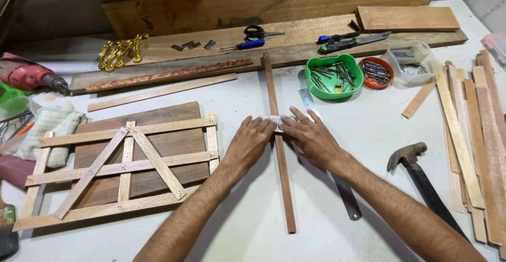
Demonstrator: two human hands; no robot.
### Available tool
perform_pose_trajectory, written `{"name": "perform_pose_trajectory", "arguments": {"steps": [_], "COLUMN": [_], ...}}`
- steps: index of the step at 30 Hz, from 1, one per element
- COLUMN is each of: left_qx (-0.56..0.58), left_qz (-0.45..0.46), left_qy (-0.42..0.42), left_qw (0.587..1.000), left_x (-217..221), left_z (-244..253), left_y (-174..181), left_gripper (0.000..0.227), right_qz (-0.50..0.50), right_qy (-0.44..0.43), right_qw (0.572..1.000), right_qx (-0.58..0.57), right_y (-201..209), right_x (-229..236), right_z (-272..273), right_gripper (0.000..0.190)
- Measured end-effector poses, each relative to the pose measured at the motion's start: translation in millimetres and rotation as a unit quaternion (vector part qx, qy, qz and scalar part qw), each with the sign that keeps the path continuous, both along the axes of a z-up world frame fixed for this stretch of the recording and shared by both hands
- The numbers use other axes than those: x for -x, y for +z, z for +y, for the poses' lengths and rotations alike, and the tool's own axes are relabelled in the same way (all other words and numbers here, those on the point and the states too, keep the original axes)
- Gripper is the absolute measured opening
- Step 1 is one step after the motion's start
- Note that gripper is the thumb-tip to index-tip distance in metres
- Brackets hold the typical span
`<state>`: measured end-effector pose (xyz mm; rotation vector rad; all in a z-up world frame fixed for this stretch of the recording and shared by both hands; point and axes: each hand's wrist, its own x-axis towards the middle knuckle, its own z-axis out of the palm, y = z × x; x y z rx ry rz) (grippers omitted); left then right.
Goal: Measure and assemble a wooden frame structure using thin wood strips, a ruler, and a hammer.
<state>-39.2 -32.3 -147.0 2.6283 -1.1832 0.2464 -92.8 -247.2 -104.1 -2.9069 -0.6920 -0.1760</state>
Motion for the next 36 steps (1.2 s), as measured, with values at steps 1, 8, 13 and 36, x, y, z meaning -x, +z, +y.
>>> {"name": "perform_pose_trajectory", "arguments": {"steps": [1,8,13,36], "left_qx": [-0.003,-0.028,-0.019,-0.107], "left_qz": [0.002,-0.032,-0.036,-0.024], "left_qy": [0.001,0.039,0.05,-0.039], "left_qw": [1.0,0.998,0.998,0.993], "left_x": [-8,-74,-110,53], "left_z": [-2,-15,-18,-1], "left_y": [1,3,-6,20], "left_gripper": [0.035,0.039,0.035,0.05], "right_qz": [0.002,-0.007,-0.004,0.033], "right_qy": [0.001,0.004,-0.022,0.06], "right_qw": [1.0,1.0,0.999,0.998], "right_qx": [-0.003,-0.003,-0.026,0.018], "right_y": [-2,0,-10,-8], "right_x": [-9,-78,-108,35], "right_z": [-2,-8,-8,-11], "right_gripper": [0.039,0.047,0.05,0.051]}}
